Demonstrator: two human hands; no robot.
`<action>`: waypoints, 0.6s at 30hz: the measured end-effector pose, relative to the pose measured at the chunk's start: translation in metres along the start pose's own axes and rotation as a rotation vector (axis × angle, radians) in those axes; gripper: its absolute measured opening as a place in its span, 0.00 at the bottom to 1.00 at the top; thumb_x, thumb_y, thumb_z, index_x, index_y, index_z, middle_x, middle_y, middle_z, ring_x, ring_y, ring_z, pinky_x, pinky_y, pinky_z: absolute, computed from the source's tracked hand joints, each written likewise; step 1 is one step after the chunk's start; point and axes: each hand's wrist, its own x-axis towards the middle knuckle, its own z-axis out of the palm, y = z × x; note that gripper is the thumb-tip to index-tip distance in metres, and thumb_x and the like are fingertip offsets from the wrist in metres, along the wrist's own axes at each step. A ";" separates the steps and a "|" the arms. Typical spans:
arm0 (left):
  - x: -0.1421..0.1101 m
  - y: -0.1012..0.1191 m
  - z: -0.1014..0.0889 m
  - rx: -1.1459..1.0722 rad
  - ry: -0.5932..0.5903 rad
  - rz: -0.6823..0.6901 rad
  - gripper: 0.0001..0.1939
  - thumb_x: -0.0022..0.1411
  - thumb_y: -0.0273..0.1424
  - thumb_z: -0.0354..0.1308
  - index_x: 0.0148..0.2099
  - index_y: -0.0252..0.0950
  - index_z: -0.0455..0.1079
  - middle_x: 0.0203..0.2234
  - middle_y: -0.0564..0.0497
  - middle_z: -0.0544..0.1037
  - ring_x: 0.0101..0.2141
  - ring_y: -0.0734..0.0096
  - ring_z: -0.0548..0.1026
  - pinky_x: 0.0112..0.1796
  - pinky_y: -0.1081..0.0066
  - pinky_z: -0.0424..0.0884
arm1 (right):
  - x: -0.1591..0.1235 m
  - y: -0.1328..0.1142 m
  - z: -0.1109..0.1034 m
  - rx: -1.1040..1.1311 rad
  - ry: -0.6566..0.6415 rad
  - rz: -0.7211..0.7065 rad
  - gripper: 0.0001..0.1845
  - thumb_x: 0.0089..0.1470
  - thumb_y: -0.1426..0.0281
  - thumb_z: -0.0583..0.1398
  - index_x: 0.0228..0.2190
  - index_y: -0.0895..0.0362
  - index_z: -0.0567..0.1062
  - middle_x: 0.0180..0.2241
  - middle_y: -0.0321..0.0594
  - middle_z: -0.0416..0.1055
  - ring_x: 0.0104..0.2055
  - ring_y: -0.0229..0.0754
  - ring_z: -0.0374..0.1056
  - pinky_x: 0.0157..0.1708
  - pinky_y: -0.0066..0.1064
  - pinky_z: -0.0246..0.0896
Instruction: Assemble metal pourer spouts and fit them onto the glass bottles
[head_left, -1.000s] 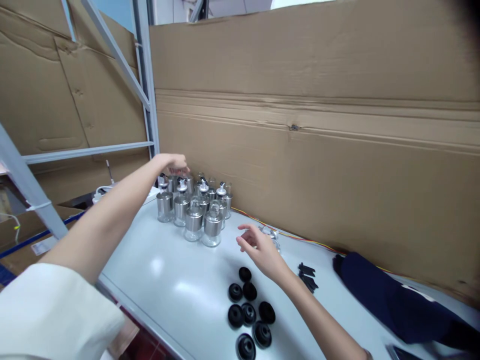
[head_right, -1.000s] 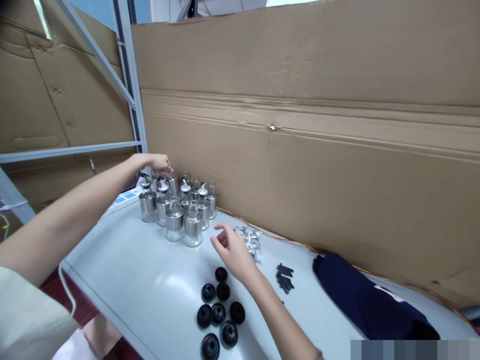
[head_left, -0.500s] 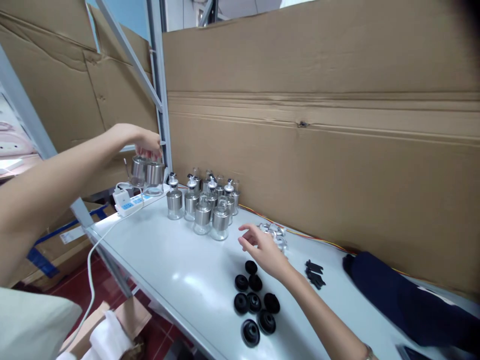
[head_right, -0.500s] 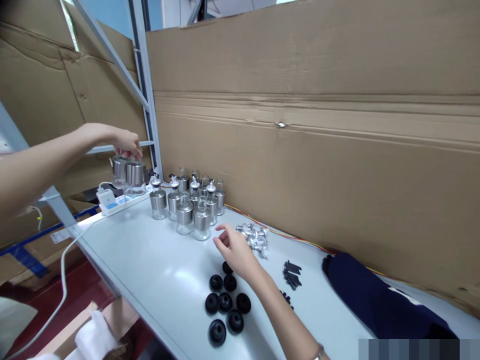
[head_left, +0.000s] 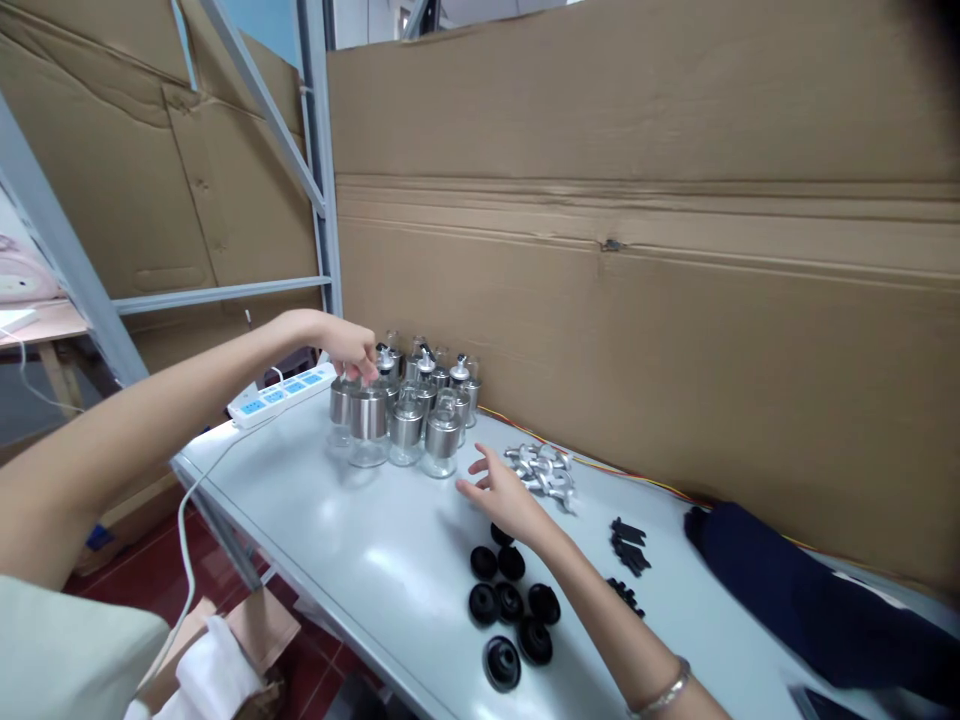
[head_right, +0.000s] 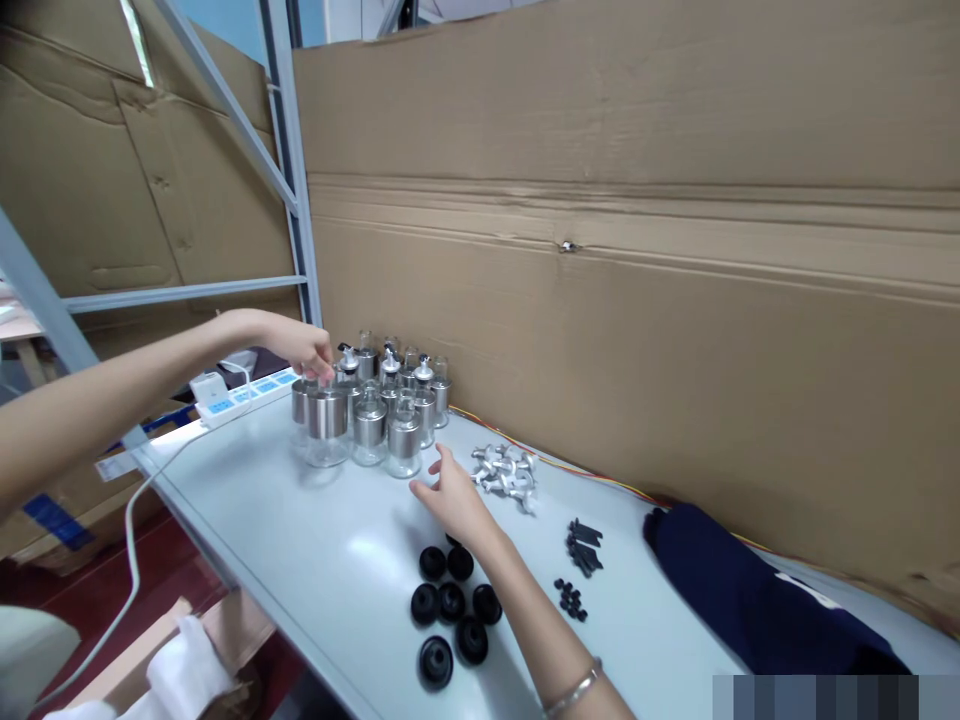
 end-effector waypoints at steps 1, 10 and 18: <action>0.006 0.000 0.005 0.033 0.019 0.017 0.15 0.56 0.39 0.56 0.34 0.32 0.77 0.26 0.46 0.77 0.27 0.69 0.71 0.30 0.74 0.67 | 0.001 0.000 0.002 -0.001 0.001 0.012 0.34 0.52 0.67 0.60 0.59 0.59 0.58 0.47 0.47 0.70 0.37 0.42 0.72 0.40 0.34 0.66; 0.039 -0.026 0.030 0.210 0.261 0.057 0.14 0.59 0.36 0.52 0.31 0.33 0.75 0.25 0.46 0.77 0.26 0.68 0.70 0.29 0.73 0.62 | 0.012 -0.004 0.005 0.003 0.022 0.070 0.36 0.51 0.68 0.61 0.59 0.64 0.58 0.48 0.49 0.70 0.39 0.44 0.72 0.45 0.36 0.64; 0.052 -0.021 0.057 0.212 0.511 0.082 0.15 0.65 0.38 0.48 0.42 0.33 0.70 0.44 0.40 0.72 0.38 0.61 0.73 0.40 0.67 0.67 | 0.034 0.007 0.028 0.103 0.134 0.106 0.51 0.41 0.62 0.67 0.61 0.65 0.53 0.58 0.60 0.57 0.53 0.54 0.66 0.52 0.42 0.62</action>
